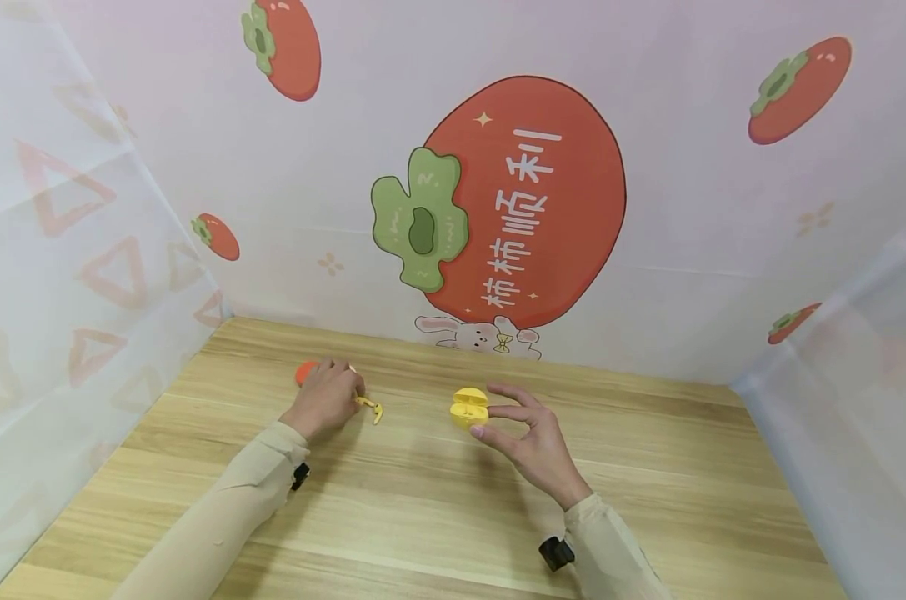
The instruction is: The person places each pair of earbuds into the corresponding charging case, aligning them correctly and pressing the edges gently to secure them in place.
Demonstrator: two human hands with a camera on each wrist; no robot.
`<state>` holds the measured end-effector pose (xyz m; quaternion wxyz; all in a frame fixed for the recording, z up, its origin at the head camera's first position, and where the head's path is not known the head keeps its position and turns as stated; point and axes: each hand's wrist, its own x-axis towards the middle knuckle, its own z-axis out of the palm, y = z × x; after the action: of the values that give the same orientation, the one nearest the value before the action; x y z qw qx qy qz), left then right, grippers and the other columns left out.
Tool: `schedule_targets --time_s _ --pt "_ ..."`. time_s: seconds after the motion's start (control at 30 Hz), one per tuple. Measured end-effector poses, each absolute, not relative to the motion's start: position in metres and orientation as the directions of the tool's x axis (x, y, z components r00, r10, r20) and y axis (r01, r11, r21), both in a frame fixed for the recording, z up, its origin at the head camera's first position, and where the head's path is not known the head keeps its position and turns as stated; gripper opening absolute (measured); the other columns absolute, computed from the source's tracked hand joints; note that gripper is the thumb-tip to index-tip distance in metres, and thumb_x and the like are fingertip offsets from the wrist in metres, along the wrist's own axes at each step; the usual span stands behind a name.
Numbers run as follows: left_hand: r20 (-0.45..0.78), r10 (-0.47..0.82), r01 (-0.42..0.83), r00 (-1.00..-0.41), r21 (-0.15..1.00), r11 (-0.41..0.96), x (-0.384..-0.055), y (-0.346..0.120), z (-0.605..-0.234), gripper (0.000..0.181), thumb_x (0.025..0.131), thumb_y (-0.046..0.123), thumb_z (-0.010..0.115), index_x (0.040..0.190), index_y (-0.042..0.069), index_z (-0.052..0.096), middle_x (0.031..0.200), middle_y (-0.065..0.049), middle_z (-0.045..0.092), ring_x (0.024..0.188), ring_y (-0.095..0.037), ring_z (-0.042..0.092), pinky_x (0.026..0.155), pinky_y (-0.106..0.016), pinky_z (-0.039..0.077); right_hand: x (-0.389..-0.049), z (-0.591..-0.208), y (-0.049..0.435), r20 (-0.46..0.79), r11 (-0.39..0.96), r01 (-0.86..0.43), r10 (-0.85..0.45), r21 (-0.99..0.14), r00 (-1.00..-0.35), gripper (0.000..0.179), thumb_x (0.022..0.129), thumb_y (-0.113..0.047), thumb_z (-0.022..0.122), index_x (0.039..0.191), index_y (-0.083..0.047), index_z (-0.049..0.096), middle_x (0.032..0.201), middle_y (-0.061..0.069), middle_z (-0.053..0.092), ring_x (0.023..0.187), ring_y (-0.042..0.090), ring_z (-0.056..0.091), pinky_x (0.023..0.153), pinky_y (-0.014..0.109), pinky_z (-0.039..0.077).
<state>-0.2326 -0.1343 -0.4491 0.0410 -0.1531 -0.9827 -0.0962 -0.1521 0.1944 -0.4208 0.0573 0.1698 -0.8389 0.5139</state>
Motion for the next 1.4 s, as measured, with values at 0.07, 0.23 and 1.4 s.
schedule_targets --time_s 0.07,0.23,1.4 --pt "0.112 0.294 0.310 -0.949 0.177 0.934 -0.233 -0.134 -0.450 0.008 0.079 0.004 0.080 0.081 0.011 0.076 0.091 -0.010 0.062 0.096 -0.035 0.054 0.086 -0.049 0.042 -0.152 -0.421 0.194 0.270 0.414 -0.343 -0.226 -0.843 -0.936 0.024 0.084 -0.025 0.085 0.106 -0.019 0.081 0.137 0.000 0.061 0.133 0.025 0.049 0.105 0.061 0.037" --pt "0.111 0.299 0.314 -0.948 0.175 0.933 -0.232 -0.135 -0.451 0.008 0.080 0.004 0.080 0.079 0.010 0.074 0.091 -0.010 0.061 0.095 -0.034 0.054 0.084 -0.047 0.042 -0.152 -0.423 0.194 0.266 0.416 -0.339 -0.223 -0.844 -0.938 0.023 0.083 -0.026 0.085 0.105 -0.021 0.081 0.136 -0.002 0.062 0.133 0.025 0.048 0.105 0.062 0.036" --pt "0.170 0.334 0.371 -0.927 0.286 0.884 -0.223 -0.132 -0.424 0.014 0.085 0.015 0.080 0.093 0.005 0.076 0.109 -0.010 0.064 0.104 -0.034 0.054 0.092 -0.049 0.045 -0.152 -0.424 0.192 0.253 0.428 -0.332 -0.231 -0.840 -0.939 0.023 0.084 -0.028 0.085 0.105 -0.020 0.081 0.134 -0.005 0.062 0.132 0.025 0.049 0.105 0.062 0.036"
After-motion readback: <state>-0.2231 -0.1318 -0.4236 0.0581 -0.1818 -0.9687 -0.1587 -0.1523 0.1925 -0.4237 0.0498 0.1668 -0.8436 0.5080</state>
